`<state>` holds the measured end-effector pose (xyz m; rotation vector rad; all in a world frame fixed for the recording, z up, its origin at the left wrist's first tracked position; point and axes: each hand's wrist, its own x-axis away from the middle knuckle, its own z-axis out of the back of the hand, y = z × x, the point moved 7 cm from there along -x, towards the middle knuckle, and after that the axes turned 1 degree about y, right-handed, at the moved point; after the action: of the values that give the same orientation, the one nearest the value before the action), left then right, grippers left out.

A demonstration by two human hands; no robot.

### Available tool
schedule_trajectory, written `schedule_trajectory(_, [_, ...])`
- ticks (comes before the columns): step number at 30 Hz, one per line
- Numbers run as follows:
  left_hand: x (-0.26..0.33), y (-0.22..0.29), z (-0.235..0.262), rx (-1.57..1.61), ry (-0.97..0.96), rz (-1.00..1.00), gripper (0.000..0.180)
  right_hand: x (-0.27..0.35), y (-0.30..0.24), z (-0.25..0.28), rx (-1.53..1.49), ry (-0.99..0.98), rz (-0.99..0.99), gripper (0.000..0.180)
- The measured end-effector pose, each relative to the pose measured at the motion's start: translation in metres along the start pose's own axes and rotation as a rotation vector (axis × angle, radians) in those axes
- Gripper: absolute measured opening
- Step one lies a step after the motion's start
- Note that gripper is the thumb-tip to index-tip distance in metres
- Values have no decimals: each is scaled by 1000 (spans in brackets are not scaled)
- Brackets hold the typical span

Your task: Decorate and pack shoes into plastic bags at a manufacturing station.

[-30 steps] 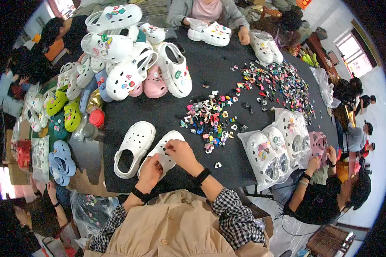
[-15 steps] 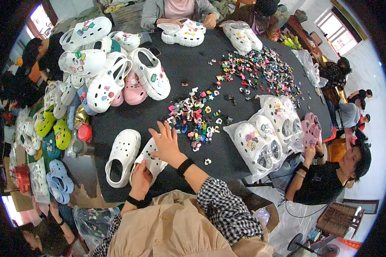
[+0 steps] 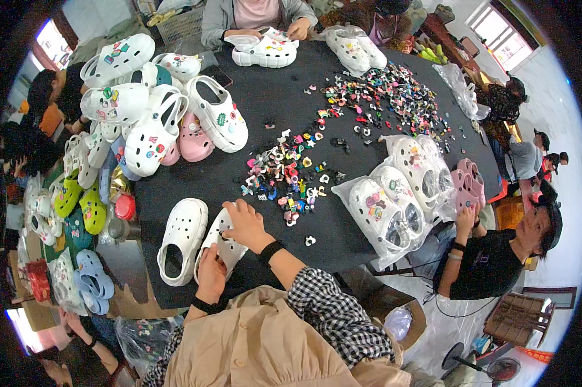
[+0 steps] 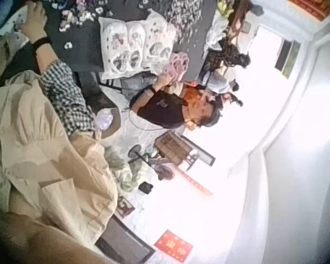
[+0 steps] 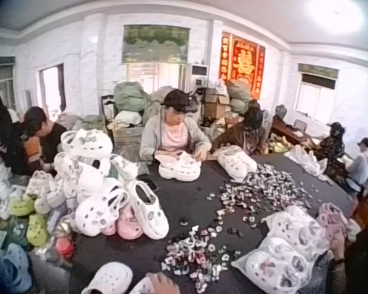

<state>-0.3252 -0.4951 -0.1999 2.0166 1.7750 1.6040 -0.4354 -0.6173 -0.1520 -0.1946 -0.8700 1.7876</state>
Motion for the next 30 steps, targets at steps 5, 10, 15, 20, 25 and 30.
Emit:
schedule_trajectory(5, [5,1,-6,-2,-87,-15,22,1,-2,-4,28,108,31,75])
schedule_trajectory(10, [7,4,-15,77,-73,-62,30,3,8,-4,-46,68,11,75])
schedule_trajectory(15, [1,5,-11,247,-41,-69,41,36,30,31,-268,419,286,56])
schedule_trajectory(20, [10,14,-26,288,-113,0,31,72,102,60,-96,579,23,14])
schedule_trajectory(25, [38,17,-24,53,-178,20,43,70,104,64,199,551,142,18])
schedule_trajectory(30, [75,78,-16,-80,-241,-107,44,69,119,64,220,505,95,22])
